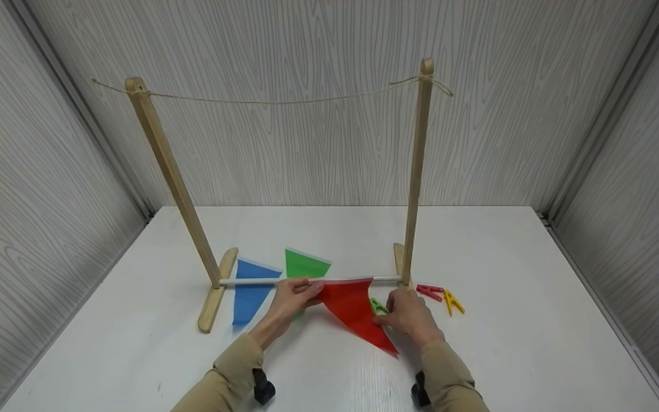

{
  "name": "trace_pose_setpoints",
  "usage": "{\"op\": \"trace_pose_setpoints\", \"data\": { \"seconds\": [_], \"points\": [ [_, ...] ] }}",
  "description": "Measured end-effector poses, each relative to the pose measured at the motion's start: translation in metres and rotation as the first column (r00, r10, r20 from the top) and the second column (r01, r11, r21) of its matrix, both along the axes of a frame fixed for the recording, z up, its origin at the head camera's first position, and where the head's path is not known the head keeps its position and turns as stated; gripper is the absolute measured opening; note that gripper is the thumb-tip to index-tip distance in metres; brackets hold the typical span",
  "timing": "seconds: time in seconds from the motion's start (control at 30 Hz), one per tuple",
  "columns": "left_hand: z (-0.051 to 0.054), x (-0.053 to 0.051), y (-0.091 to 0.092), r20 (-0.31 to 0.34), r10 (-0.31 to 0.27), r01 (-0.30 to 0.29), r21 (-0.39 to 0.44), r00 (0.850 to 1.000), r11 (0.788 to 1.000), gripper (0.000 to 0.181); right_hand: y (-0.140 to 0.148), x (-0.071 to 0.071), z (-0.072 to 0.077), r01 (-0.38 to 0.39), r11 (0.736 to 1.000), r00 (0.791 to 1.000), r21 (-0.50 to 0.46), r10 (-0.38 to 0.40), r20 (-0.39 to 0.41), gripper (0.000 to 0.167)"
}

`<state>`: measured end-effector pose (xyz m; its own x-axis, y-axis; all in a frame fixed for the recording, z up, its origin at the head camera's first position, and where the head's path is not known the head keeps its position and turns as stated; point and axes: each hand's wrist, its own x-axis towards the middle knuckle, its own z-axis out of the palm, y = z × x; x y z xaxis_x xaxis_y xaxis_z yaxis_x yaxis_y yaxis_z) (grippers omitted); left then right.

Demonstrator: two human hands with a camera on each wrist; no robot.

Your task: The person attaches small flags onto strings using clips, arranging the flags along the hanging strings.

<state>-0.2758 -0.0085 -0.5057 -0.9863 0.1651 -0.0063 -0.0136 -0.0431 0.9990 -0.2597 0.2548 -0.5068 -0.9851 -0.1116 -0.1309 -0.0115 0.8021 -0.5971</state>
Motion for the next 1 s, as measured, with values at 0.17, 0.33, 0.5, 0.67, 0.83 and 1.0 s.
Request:
{"op": "trace_pose_setpoints", "data": {
  "seconds": [0.17,0.33,0.5,0.67,0.83,1.0],
  "points": [
    [-0.0001,0.0013,-0.0014,-0.006,0.000,0.000,-0.019,1.000,1.000,0.028,-0.0007,-0.0030,-0.0030,-0.010,1.000,1.000,-0.017,0.009,-0.028,0.041],
    [-0.0002,0.0018,-0.0022,-0.002,0.011,-0.011,-0.031,1.000,0.999,0.028,-0.0025,-0.0055,-0.0052,-0.023,1.000,0.998,-0.020,0.022,-0.055,0.038],
    [0.0012,0.0017,-0.0029,0.012,0.016,-0.016,-0.027,1.000,1.000,0.028,-0.0033,-0.0068,-0.0058,-0.033,0.999,0.997,-0.043,0.030,-0.071,0.034],
    [0.0011,0.0014,-0.0042,0.012,0.023,-0.023,-0.023,1.000,0.999,0.029,-0.0024,-0.0055,-0.0058,-0.044,0.998,0.994,-0.049,0.039,-0.102,0.032],
    [0.0003,0.0011,-0.0061,0.000,0.017,-0.017,-0.015,1.000,1.000,0.030,-0.0010,-0.0037,-0.0065,-0.062,0.997,0.987,-0.053,0.053,-0.154,0.031],
    [0.0009,0.0005,-0.0068,-0.001,0.014,-0.014,-0.012,1.000,1.000,0.030,0.0004,-0.0065,-0.0078,-0.052,0.990,0.991,-0.133,0.034,-0.133,0.028]
  ]
}}
